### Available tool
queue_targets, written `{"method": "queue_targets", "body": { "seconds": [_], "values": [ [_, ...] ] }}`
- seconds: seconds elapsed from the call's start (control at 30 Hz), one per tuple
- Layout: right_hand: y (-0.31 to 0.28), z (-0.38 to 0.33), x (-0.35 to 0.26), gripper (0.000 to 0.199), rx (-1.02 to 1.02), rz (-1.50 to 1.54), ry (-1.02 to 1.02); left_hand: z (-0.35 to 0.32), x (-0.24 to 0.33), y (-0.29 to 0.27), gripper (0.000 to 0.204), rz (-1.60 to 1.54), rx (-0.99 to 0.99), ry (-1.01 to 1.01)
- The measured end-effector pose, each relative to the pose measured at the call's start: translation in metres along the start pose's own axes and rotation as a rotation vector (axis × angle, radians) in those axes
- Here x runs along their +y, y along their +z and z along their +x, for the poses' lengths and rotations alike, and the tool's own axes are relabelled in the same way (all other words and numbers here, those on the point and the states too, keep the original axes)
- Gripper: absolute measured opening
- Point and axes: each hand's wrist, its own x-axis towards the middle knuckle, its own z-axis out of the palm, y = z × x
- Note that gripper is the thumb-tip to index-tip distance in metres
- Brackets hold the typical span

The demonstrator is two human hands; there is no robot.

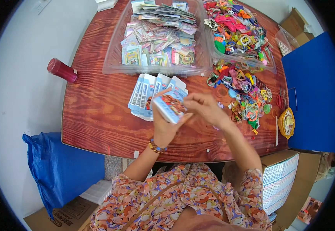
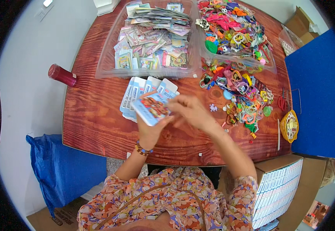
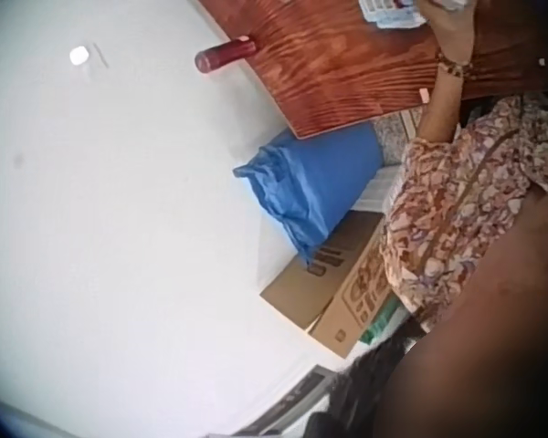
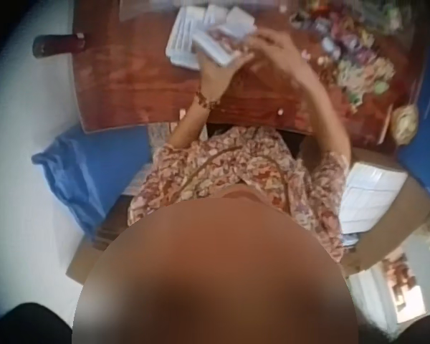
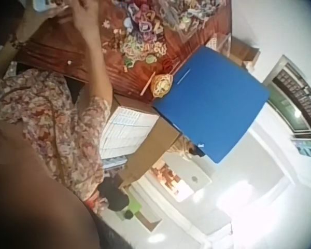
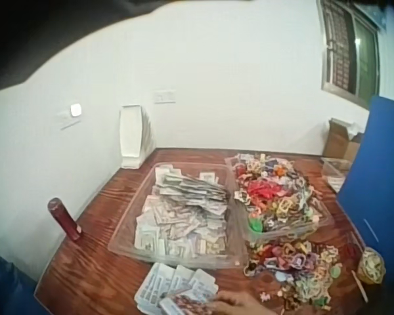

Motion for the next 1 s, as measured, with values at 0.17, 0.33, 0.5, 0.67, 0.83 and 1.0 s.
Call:
{"method": "queue_targets", "body": {
  "seconds": [0.17,0.33,0.5,0.67,0.83,1.0],
  "values": [
    [-0.027,0.114,-0.079,0.014,0.525,-1.425,-0.730,0.005,0.008,-0.034,0.071,-0.101,0.069,-0.186],
    [-0.064,0.222,-0.056,0.015,0.637,-1.932,-0.606,-0.019,-0.010,-0.034,0.088,-0.128,-0.040,-0.317],
    [-0.072,0.221,-0.060,0.018,0.542,-1.945,-0.565,-0.022,-0.004,-0.041,0.095,0.027,-0.019,-0.318],
    [-0.078,0.188,-0.075,0.009,0.596,-1.631,-0.767,-0.012,-0.003,-0.038,0.085,-0.043,-0.093,-0.353],
    [-0.075,0.150,-0.093,0.020,0.422,-1.176,-0.374,-0.009,-0.004,-0.020,0.086,-0.132,-0.117,-0.345],
    [-0.097,0.143,-0.077,0.019,0.245,-0.860,-0.284,-0.007,-0.009,-0.016,0.085,0.051,-0.071,-0.286]
  ]
}}
